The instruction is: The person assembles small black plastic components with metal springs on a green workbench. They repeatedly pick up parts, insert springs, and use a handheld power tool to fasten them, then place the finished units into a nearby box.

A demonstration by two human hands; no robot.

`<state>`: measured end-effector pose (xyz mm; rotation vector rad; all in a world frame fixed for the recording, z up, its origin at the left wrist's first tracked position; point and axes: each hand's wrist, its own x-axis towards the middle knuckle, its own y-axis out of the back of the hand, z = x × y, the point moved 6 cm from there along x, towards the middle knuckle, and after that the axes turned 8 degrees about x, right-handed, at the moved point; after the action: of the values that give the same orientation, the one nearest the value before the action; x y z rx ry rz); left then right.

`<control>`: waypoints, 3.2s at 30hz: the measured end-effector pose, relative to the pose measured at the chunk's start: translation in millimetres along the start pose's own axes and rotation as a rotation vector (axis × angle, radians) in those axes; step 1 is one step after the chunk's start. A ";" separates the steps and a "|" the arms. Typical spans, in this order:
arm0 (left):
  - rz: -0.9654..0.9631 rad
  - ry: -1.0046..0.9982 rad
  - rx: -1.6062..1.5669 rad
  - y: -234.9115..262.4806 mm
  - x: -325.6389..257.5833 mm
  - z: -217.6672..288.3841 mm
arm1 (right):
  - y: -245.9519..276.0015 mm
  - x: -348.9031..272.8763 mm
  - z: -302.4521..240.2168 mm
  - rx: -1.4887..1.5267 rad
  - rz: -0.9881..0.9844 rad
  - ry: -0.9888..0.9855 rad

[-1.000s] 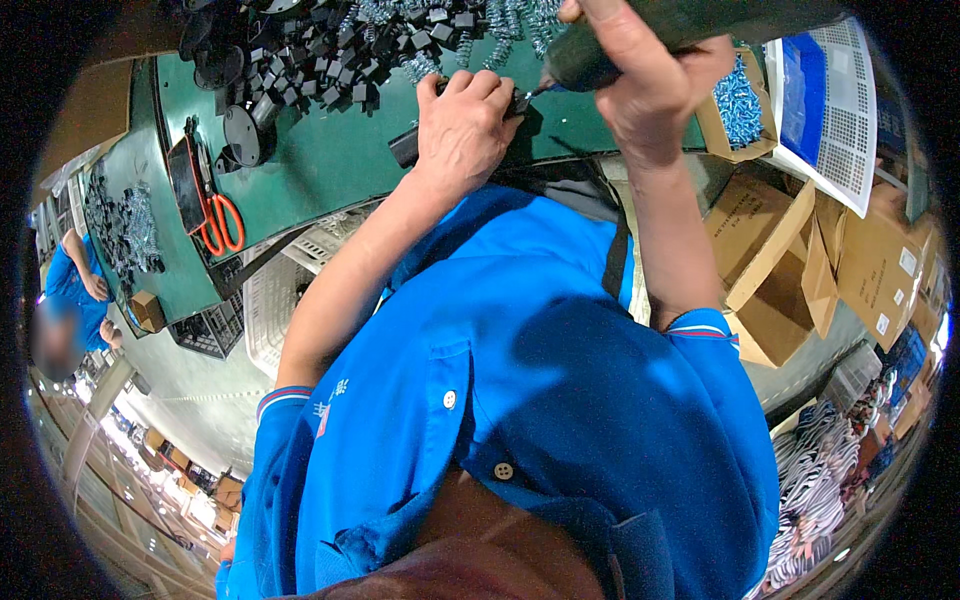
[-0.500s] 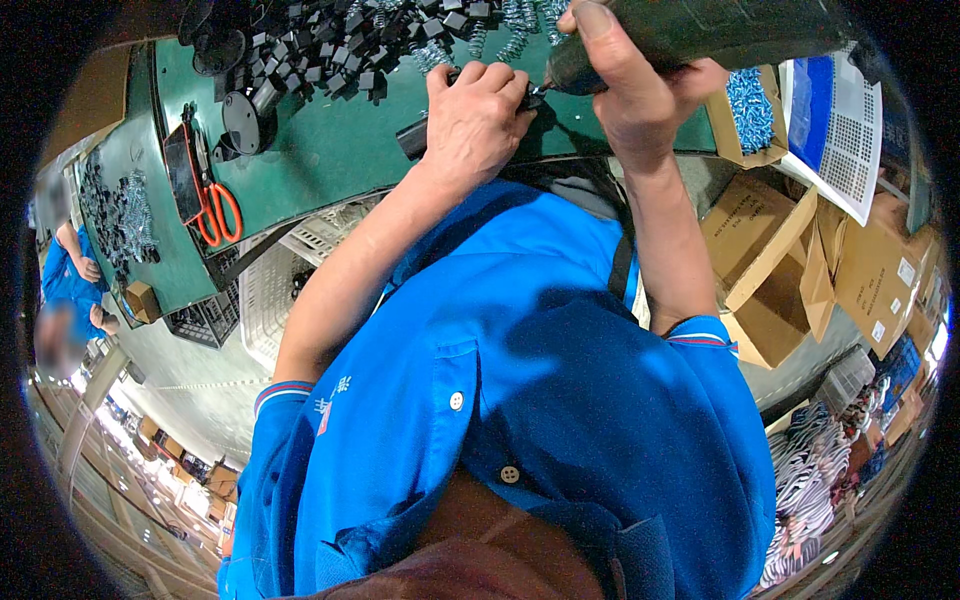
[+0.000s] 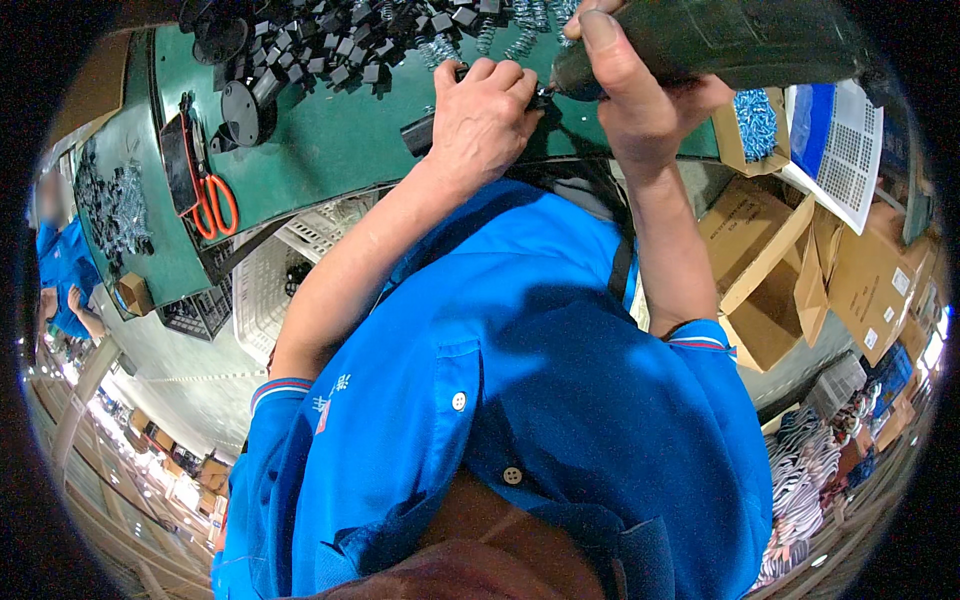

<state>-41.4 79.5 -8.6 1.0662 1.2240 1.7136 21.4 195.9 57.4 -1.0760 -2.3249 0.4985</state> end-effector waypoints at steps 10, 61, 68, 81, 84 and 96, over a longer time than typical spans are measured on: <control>0.011 0.004 -0.022 -2.5 -1.2 -1.2 | -13.7 -7.9 7.5 -0.071 -0.437 0.059; 0.014 0.872 0.298 104.9 -118.9 -239.7 | 141.5 -22.8 -12.1 -1.038 -0.153 -0.699; 0.034 0.660 0.237 99.1 -137.6 -269.1 | 89.2 -31.7 -14.3 -0.781 -0.124 -0.628; -0.175 0.566 -0.639 143.7 -98.5 -138.6 | -54.8 -52.4 119.1 -1.383 -0.817 -0.293; -0.115 0.932 -1.306 88.4 -87.4 -128.1 | -36.7 -13.5 109.1 -1.431 -0.631 -0.047; -0.095 1.427 -2.588 -23.9 -83.0 28.9 | 39.6 0.9 61.0 -0.812 -0.240 -0.065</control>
<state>18.0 19.1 -42.3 -1.7744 -0.9681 1.8779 7.6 214.3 -11.6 -1.0786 -2.7274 -0.5656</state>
